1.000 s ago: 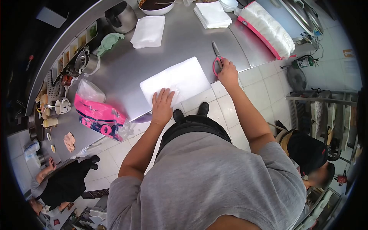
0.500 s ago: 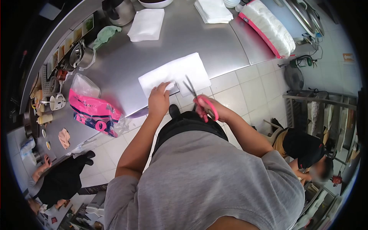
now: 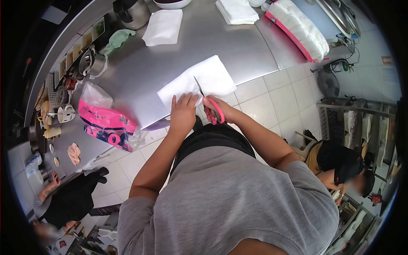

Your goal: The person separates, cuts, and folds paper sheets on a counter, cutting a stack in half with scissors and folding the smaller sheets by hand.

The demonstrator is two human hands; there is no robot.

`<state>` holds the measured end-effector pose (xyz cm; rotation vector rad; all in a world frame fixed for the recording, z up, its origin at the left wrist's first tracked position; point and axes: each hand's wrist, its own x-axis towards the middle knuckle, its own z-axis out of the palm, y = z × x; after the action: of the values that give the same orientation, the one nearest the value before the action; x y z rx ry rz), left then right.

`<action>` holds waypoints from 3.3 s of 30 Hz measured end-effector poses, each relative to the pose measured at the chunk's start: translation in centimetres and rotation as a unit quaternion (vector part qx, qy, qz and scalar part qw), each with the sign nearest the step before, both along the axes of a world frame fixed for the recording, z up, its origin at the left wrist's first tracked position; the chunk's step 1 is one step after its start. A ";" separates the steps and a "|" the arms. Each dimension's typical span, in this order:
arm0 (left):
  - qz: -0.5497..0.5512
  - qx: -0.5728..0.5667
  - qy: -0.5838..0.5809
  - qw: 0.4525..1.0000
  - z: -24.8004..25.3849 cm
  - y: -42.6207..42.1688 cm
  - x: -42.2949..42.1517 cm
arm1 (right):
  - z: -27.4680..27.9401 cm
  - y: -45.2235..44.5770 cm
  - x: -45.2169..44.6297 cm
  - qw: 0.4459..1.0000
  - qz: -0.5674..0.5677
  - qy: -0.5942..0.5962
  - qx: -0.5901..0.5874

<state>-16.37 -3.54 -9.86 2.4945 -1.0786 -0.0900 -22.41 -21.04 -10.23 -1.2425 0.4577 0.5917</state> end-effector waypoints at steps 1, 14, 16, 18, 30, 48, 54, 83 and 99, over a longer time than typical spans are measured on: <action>-0.007 -0.002 -0.006 1.000 -0.1 0.1 -0.1 | 0.2 0.1 0.1 1.000 -0.004 -0.001 -0.017; 0.102 -0.139 0.456 0.873 3.0 -0.9 12.0 | 2.4 -2.2 -0.7 0.993 0.061 -0.073 -0.074; 0.039 -0.125 0.537 0.833 4.5 -1.2 12.6 | 3.3 -2.6 -0.8 0.990 0.071 -0.094 -0.072; -0.027 -0.193 0.543 0.817 6.1 -1.6 12.3 | 4.3 -3.1 -1.4 0.990 0.072 -0.110 -0.053; -0.180 -0.123 0.427 0.877 17.7 -1.5 9.0 | 11.6 -2.9 -3.5 0.970 0.089 -0.220 -0.052; -0.172 -0.158 0.563 0.792 20.5 -1.0 7.5 | 12.6 -0.7 -3.8 0.954 0.031 -0.295 -0.033; -0.165 -0.182 0.610 0.754 20.8 -0.7 7.1 | 13.7 -0.3 -4.5 0.979 0.041 -0.200 -0.027; 0.013 -0.224 0.602 0.766 3.6 1.6 17.8 | 6.4 -10.7 5.4 0.761 -0.068 -0.158 -0.625; 0.220 -0.006 0.187 0.957 -2.3 3.7 15.6 | -0.2 -5.8 20.5 0.603 0.200 -0.517 -0.574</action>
<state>-0.73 0.13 -12.12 2.5051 -0.3600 -0.4004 -1.89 -26.79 -10.47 -2.6956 -0.6177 -0.2852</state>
